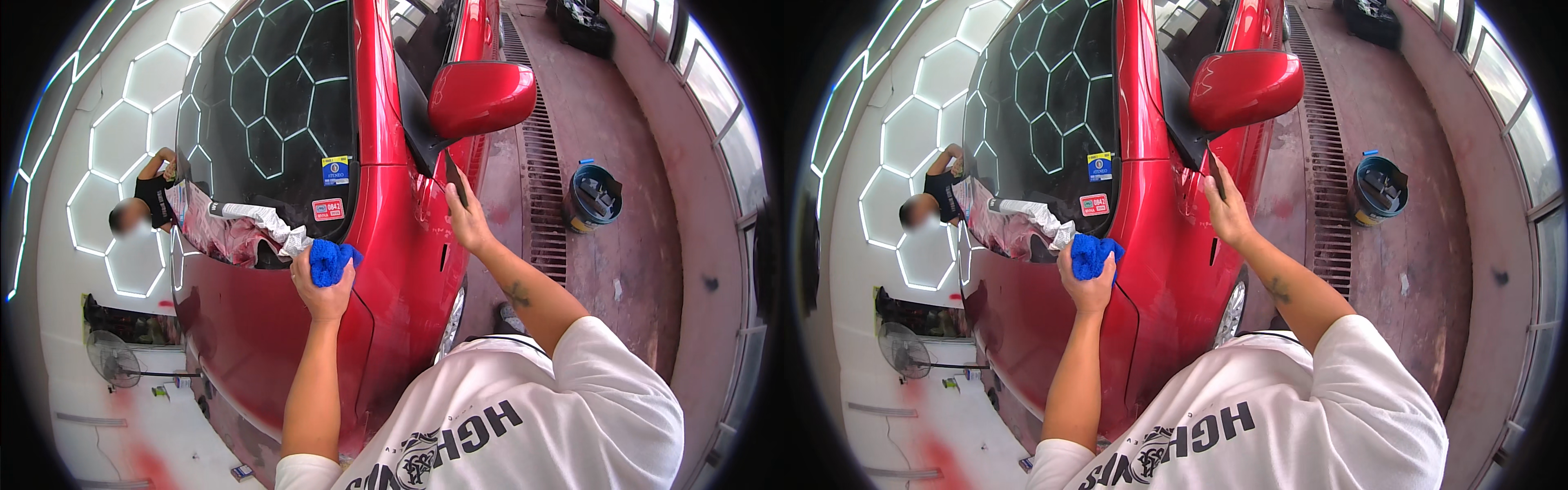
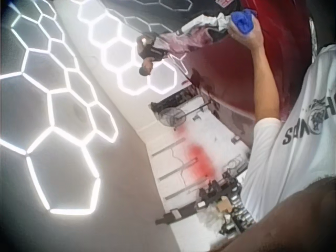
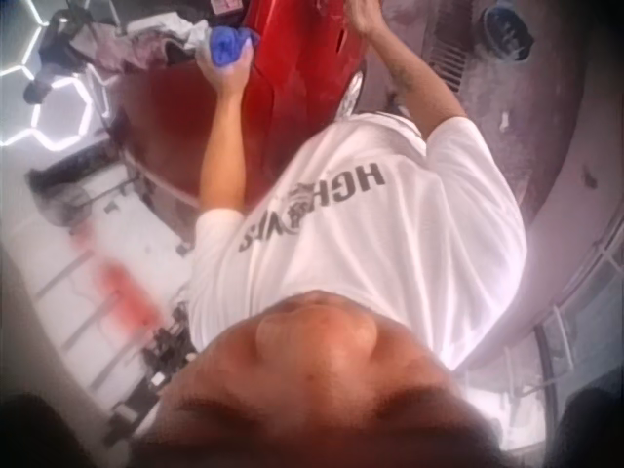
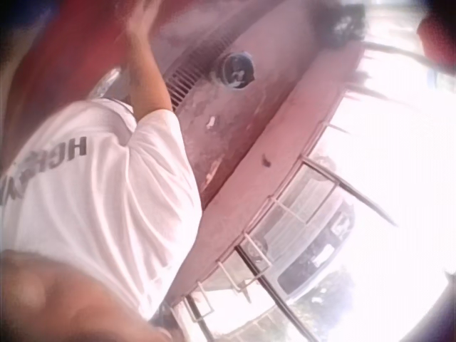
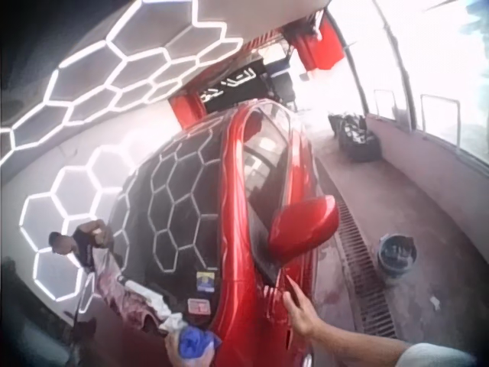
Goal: The person selects wet sanding pads from a bucket and uses them to rub the front fender of a red car. They alternate between sanding and wiping the area with a blue microfiber cloth.
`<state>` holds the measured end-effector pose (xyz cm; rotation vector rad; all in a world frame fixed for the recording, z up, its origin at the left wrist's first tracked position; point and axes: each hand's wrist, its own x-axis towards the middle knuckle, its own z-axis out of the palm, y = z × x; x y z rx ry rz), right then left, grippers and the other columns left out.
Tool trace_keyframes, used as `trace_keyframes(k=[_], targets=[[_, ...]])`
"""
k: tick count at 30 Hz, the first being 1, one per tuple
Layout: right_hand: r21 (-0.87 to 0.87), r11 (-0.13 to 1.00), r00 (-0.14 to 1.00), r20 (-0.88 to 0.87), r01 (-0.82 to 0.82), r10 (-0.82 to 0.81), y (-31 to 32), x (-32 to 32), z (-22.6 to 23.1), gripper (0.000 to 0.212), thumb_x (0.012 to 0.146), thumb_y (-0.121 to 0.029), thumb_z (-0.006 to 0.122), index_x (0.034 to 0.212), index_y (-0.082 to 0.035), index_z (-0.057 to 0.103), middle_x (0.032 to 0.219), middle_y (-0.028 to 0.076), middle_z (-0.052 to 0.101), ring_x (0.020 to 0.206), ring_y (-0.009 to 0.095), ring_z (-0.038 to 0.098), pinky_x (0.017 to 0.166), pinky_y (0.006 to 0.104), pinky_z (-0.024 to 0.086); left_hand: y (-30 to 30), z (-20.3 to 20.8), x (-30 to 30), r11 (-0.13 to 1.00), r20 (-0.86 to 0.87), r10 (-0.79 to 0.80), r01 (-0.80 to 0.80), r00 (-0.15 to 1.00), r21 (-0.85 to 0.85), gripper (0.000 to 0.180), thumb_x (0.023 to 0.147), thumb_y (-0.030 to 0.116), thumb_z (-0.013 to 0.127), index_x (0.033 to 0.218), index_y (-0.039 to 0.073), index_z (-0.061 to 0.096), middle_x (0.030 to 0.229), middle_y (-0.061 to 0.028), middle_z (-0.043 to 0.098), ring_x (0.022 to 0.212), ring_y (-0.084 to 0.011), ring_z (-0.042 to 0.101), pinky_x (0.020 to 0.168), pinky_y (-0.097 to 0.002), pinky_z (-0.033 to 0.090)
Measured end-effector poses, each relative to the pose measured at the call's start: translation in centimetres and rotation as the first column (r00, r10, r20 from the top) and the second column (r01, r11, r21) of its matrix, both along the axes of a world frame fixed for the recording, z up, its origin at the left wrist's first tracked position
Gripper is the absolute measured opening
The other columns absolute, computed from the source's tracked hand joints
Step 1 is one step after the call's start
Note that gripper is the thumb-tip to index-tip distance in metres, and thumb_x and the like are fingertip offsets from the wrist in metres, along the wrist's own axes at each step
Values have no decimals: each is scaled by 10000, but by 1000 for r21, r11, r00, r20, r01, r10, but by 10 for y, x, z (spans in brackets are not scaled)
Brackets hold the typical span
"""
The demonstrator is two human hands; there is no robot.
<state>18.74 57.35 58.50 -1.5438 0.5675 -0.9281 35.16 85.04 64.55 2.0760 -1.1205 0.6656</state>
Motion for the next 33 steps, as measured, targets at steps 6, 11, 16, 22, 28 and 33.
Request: trace_keyframes(k=[6, 11, 16, 22, 28, 33], targets=[[18, 980, 838, -522, 198, -160, -9, -156, -153, 358, 1052, -200, 602, 1310, 23, 713, 1095, 214, 587, 1069, 377, 591, 989, 427, 473, -16, 31, -45, 936, 163, -202, 141, 966, 322, 763, 711, 290, 983, 1403, 151, 695, 1466, -213, 570, 1351, -457, 547, 1148, -600, 458], [-7, 902, 663, -675, 432, -323, -9, -253, -204, 306, 908, -171, 794, 1143, -12, 678, 998, 200, 765, 1013, 357, 752, 922, 437, 567, -68, 14, -43, 880, 299, -322, 168, 898, 444, 428, 758, 278, 918, 1138, 142, 776, 1282, -108, 671, 1259, -372, 586, 1097, -550, 470], [3, 868, 608, -715, 497, -346, -5, -271, -176, 397, 834, -191, 905, 1051, -31, 614, 971, 208, 759, 988, 412, 746, 880, 480, 562, -173, 45, -12, 890, 376, -372, 212, 849, 403, 378, 758, 176, 891, 1101, 120, 744, 1166, -105, 673, 1102, -366, 632, 996, -509, 517], [481, 796, 898, -408, 366, -167, -4, -218, -145, 167, 891, -23, 724, 947, -53, 570, 1071, 76, 739, 793, 161, 631, 695, 333, 504, -161, 66, 12, 913, 275, -358, 272, 892, 305, 487, 724, 97, 884, 1168, 107, 683, 1130, -134, 653, 1027, -401, 657, 877, -529, 547], [465, 883, 994, -105, 58, -10, 13, -107, -67, 724, 867, 129, 491, 1549, -111, 530, 1392, 84, 639, 1116, 156, 621, 893, 320, 560, -50, 44, 7, 926, 150, -276, 221, 949, 305, 468, 700, 50, 879, 1099, 91, 639, 1035, -122, 626, 957, -389, 670, 813, -492, 557], [749, 607, 964, 216, -265, 154, 32, -12, 1, 587, 1088, -121, 593, 1653, -40, 456, 1427, 70, 644, 1139, 171, 617, 995, 305, 510, 8, 27, 7, 975, 150, -171, 145, 974, 170, 458, 722, 65, 877, 1104, 82, 624, 1025, -124, 622, 953, -388, 663, 827, -499, 556]])
